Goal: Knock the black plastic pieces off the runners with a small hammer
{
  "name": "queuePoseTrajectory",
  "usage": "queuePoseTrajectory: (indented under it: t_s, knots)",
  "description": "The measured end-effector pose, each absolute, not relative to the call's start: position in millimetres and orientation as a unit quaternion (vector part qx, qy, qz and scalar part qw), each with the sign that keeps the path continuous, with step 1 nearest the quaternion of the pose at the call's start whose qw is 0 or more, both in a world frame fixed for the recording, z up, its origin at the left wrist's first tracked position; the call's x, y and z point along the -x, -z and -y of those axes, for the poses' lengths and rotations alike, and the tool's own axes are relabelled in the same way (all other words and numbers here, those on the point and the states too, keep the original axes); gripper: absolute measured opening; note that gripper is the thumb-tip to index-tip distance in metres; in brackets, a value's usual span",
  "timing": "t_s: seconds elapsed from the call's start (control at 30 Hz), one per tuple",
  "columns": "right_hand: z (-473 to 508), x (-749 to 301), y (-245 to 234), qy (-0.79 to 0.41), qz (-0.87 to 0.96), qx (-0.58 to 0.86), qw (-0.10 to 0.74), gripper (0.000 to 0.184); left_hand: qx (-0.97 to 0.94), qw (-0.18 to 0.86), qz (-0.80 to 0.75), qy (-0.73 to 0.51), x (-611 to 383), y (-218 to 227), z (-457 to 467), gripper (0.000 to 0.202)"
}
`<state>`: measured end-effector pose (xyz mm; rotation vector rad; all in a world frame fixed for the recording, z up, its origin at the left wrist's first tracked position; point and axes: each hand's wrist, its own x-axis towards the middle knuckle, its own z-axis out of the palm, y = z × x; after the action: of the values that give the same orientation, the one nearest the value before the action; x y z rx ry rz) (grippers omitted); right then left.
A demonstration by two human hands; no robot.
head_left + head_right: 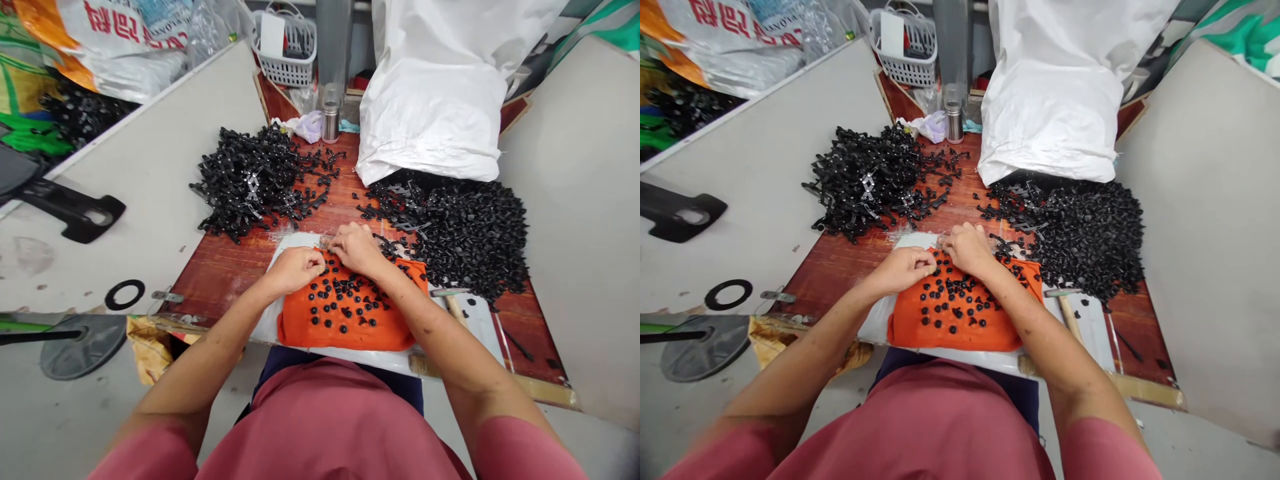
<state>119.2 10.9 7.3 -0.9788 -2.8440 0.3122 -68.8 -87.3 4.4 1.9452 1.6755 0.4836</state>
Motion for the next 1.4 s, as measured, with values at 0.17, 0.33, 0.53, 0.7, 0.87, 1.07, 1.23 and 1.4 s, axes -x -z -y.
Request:
queuePoseTrajectory:
  t_s: [0.17, 0.33, 0.53, 0.7, 0.87, 1.07, 1.23, 1.4]
  knots:
    - [-1, -146, -21, -0.125, 0.925, 0.357, 0.038, 0.022, -0.783, 0.176, -0.591, -0.085, 48, 1, 83, 0.024]
    - [14, -144, -19, -0.120, 0.926, 0.359, -0.001, 0.021, -0.765, 0.115, -0.632, -0.042, 40, -9, 82, 0.023]
    - [22, -151, -20, -0.088, 0.919, 0.383, 0.038, 0.026, -0.806, 0.110, -0.576, -0.084, 39, -9, 98, 0.020]
    - [40, -184, -16, -0.105, 0.950, 0.286, 0.062, 0.021, -0.829, 0.096, -0.547, -0.064, 36, 1, 100, 0.017]
    - [50, -201, -18, -0.044, 0.936, 0.346, 0.038, 0.021, -0.828, 0.105, -0.546, -0.068, 33, 2, 98, 0.018]
    - [51, -179, -17, -0.066, 0.943, 0.318, 0.065, 0.019, -0.839, 0.090, -0.536, -0.027, 29, -2, 97, 0.017]
    - [48, -174, -9, -0.090, 0.939, 0.329, 0.044, 0.023, -0.842, 0.100, -0.530, -0.028, 34, -5, 96, 0.012]
    - [44, -180, -13, -0.100, 0.928, 0.357, 0.027, 0.022, -0.810, 0.144, -0.559, -0.102, 33, -1, 89, 0.010]
